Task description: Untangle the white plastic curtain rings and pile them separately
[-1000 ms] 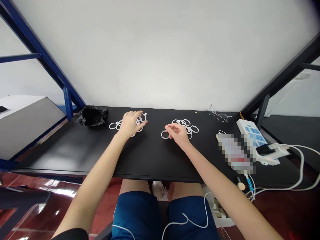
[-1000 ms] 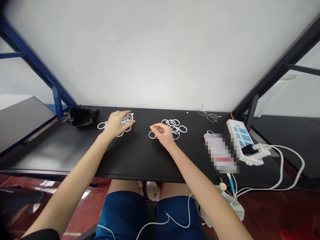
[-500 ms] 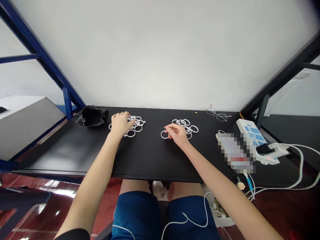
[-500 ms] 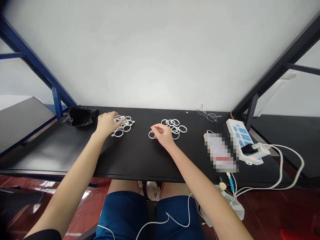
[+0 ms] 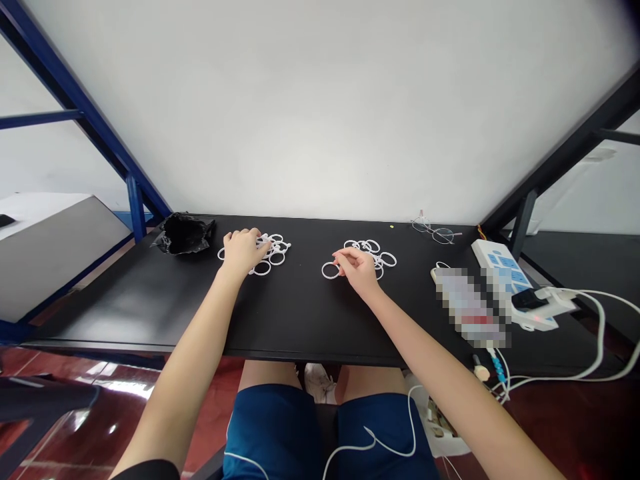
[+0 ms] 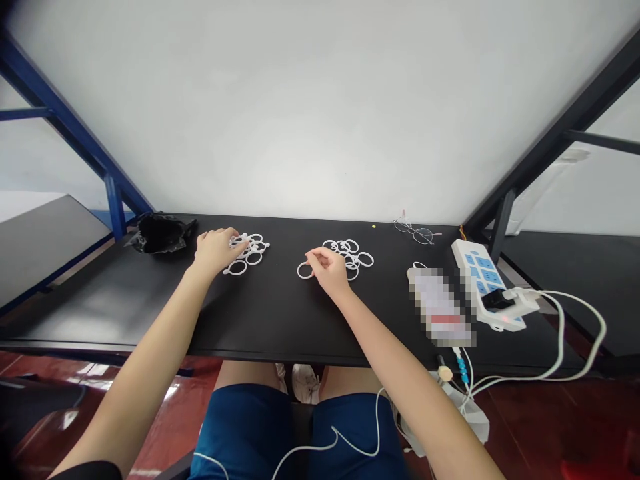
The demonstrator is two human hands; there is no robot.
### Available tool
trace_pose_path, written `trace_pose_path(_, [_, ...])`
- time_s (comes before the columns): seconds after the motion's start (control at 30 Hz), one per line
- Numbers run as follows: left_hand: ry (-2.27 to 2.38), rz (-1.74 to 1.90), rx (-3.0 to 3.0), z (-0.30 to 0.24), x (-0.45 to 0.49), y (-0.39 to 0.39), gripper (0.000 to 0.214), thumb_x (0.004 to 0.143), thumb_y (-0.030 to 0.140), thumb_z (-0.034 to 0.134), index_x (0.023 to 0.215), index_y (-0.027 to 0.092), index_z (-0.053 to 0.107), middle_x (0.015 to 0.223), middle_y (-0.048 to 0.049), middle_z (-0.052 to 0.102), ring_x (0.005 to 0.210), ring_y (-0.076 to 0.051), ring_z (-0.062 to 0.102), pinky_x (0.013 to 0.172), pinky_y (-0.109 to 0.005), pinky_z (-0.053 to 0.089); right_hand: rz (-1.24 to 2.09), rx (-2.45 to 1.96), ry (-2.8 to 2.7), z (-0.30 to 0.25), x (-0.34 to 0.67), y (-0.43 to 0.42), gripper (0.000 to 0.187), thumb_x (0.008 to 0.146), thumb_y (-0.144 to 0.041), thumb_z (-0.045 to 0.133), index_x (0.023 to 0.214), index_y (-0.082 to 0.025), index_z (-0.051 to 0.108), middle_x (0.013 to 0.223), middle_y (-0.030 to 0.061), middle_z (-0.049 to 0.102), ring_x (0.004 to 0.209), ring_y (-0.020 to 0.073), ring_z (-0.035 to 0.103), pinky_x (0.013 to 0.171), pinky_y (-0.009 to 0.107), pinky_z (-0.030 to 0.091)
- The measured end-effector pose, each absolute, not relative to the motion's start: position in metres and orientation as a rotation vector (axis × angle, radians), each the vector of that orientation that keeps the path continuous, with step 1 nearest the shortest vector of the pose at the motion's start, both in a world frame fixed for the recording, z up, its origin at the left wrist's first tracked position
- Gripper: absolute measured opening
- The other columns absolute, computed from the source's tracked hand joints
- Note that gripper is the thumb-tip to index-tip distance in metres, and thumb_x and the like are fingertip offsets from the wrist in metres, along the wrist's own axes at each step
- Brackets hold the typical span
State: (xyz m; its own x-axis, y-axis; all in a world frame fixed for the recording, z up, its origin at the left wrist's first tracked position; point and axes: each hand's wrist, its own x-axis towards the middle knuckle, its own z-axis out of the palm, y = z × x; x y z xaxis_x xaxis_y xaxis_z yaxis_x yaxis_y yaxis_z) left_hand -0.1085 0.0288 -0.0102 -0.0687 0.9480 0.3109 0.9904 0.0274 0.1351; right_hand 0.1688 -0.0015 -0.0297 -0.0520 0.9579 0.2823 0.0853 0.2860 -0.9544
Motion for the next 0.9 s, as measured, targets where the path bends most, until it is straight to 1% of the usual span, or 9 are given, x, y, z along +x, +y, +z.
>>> trace_pose_path(0.17, [-2.161,-0.442,-2.007,-0.011,-0.106,0.028,0.037,0.083,0.044,0.053,0.102,0.016,0.066,0.101,-0.0153,0.068,0.102,-0.034,0.059,0.098,-0.048,0.034,0.965,-1.029,-1.418,-0.032,0.169,0.000,0.018,0.078,-0.033,0.063,0.073,-0.016,0.067,0.063,0.0017,0.065,0.045,0.0101,0.054,0.045,0.023,0.046])
trace_pose_path(0.27, [-2.049,-0.598,-2.024,-0.013,-0.099,0.028,0.033,0.085,0.040,0.053,0.103,0.016,0.065,0.106,-0.0144,0.066,0.104,-0.033,0.057,0.101,-0.049,0.032,0.962,-1.031,-1.419,-0.033,0.168,0.000,0.017,0.078,-0.032,0.062,0.073,-0.016,0.067,0.063,0.0017,0.065,0.045,0.0101,0.054,0.045,0.023,0.046])
trace_pose_path(0.37, [-1.793,-0.827,-2.256,-0.015,-0.080,0.025,0.027,0.089,0.035,0.051,0.103,0.016,0.064,0.104,-0.0110,0.066,0.102,-0.028,0.058,0.102,-0.046,0.035,0.960,-1.047,-1.413,-0.032,0.168,0.000,0.017,0.078,-0.032,0.062,0.073,-0.017,0.067,0.063,0.0016,0.065,0.045,0.0101,0.054,0.045,0.023,0.046])
trace_pose_path(0.43, [-1.549,-0.897,-2.521,-0.017,-0.062,0.019,0.026,0.091,0.034,0.050,0.104,0.016,0.063,0.101,-0.0095,0.066,0.098,-0.025,0.058,0.098,-0.042,0.040,0.954,-1.058,-1.402,-0.031,0.168,0.000,0.016,0.077,-0.032,0.062,0.072,-0.017,0.067,0.063,0.0014,0.064,0.045,0.0100,0.054,0.045,0.023,0.046])
trace_pose_path(0.53, [-1.182,-0.879,-2.894,-0.022,-0.035,0.007,0.032,0.092,0.037,0.051,0.114,0.016,0.060,0.111,-0.0109,0.063,0.104,-0.023,0.057,0.093,-0.036,0.046,0.943,-1.061,-1.374,-0.031,0.169,0.000,0.016,0.077,-0.032,0.063,0.072,-0.017,0.066,0.063,0.0011,0.064,0.044,0.0098,0.053,0.044,0.023,0.045])
trace_pose_path(0.63, [-1.030,-0.847,-3.052,-0.029,-0.017,-0.001,0.033,0.091,0.039,0.055,0.115,0.018,0.059,0.123,-0.0126,0.058,0.113,-0.024,0.055,0.097,-0.037,0.046,0.932,-1.051,-1.355,-0.031,0.170,0.001,0.016,0.077,-0.032,0.062,0.073,-0.017,0.066,0.064,0.0011,0.064,0.044,0.0098,0.053,0.043,0.023,0.044])
trace_pose_path(0.73, [-1.029,-0.820,-3.121,-0.035,-0.014,-0.001,0.025,0.092,0.036,0.053,0.106,0.018,0.062,0.130,-0.0133,0.055,0.117,-0.025,0.054,0.099,-0.038,0.045,0.914,-1.049,-1.355,-0.031,0.171,0.002,0.017,0.078,-0.032,0.061,0.074,-0.016,0.066,0.065,0.0016,0.064,0.044,0.0100,0.053,0.044,0.023,0.044])
trace_pose_path(0.83, [-1.114,-0.888,-3.140,-0.039,-0.018,0.004,0.019,0.093,0.033,0.051,0.091,0.018,0.062,0.125,-0.0132,0.058,0.117,-0.024,0.056,0.099,-0.037,0.045,0.900,-1.068,-1.378,-0.031,0.171,0.003,0.017,0.078,-0.032,0.060,0.074,-0.017,0.065,0.066,0.0019,0.064,0.045,0.0105,0.054,0.044,0.023,0.044])
trace_pose_path(0.9, [-1.166,-0.948,-3.147,-0.040,-0.021,0.007,0.018,0.093,0.031,0.051,0.086,0.017,0.059,0.124,-0.0136,0.059,0.118,-0.024,0.055,0.100,-0.038,0.045,0.886,-1.101,-1.419,-0.031,0.172,0.003,0.016,0.079,-0.032,0.060,0.074,-0.017,0.065,0.066,0.0022,0.065,0.045,0.0111,0.055,0.045,0.024,0.044])
